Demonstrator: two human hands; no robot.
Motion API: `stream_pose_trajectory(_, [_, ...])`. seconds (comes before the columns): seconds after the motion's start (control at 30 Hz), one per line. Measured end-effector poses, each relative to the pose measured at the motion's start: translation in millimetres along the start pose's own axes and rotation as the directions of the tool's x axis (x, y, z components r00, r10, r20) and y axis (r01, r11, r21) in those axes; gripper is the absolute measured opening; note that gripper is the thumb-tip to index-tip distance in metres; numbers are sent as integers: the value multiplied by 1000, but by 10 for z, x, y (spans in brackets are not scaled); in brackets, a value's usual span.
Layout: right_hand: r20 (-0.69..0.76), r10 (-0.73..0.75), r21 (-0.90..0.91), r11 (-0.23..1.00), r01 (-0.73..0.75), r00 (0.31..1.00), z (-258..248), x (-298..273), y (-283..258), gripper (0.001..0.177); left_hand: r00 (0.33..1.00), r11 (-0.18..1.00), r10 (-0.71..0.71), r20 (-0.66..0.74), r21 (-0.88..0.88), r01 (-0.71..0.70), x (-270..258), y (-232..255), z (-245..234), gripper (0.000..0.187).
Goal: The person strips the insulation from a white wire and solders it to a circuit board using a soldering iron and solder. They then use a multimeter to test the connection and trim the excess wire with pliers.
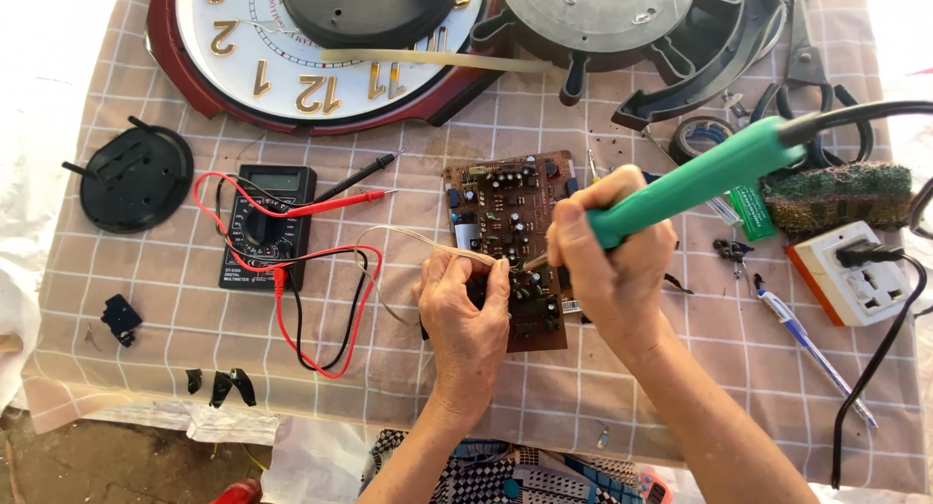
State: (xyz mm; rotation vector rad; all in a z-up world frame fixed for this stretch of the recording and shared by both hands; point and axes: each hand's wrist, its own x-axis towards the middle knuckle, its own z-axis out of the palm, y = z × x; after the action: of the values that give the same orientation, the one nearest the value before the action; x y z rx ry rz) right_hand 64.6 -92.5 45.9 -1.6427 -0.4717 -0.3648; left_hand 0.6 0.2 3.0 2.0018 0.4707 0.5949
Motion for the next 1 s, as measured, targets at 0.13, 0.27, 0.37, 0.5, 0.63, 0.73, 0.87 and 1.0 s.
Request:
stream_pose_trajectory(0.13, [69,-63,-9,998,63,996,12,-69,-19,12,1000,1000,8,7,-3,-8,0,16,2,17])
stream_pose_trajectory(0.27, [255,-59,24,998,55,965,-58,16,-62,13,998,991,46,35,122,-50,2,49,0,18])
stream_pose_trajectory(0.37, [123,44,90,994,-56,991,-88,78,54,12,999,991,22,47,131,-28,-8,43,0,18])
stream_pose_trajectory(0.5, [37,183,131,974,-187,982,-83,93,-11,17,998,988,38,42,150,-44,-2,33,5,16])
stream_pose_trajectory(0.63, [73,74,74,994,-80,995,-107,24,-49,14,999,986,27,45,163,-34,-3,8,15,16])
stream_pose_trajectory(0.73, [92,15,94,995,-23,996,-128,10,-73,13,999,985,28,38,167,-34,-2,-11,18,13])
stream_pose_trajectory(0.87, [40,21,189,981,-29,999,-108,31,-54,18,999,982,17,43,188,-25,-7,-24,20,13])
stream_pose_trajectory(1.0, [69,51,128,990,-60,996,-97,19,-51,19,999,983,3,51,183,-12,0,-15,21,13])
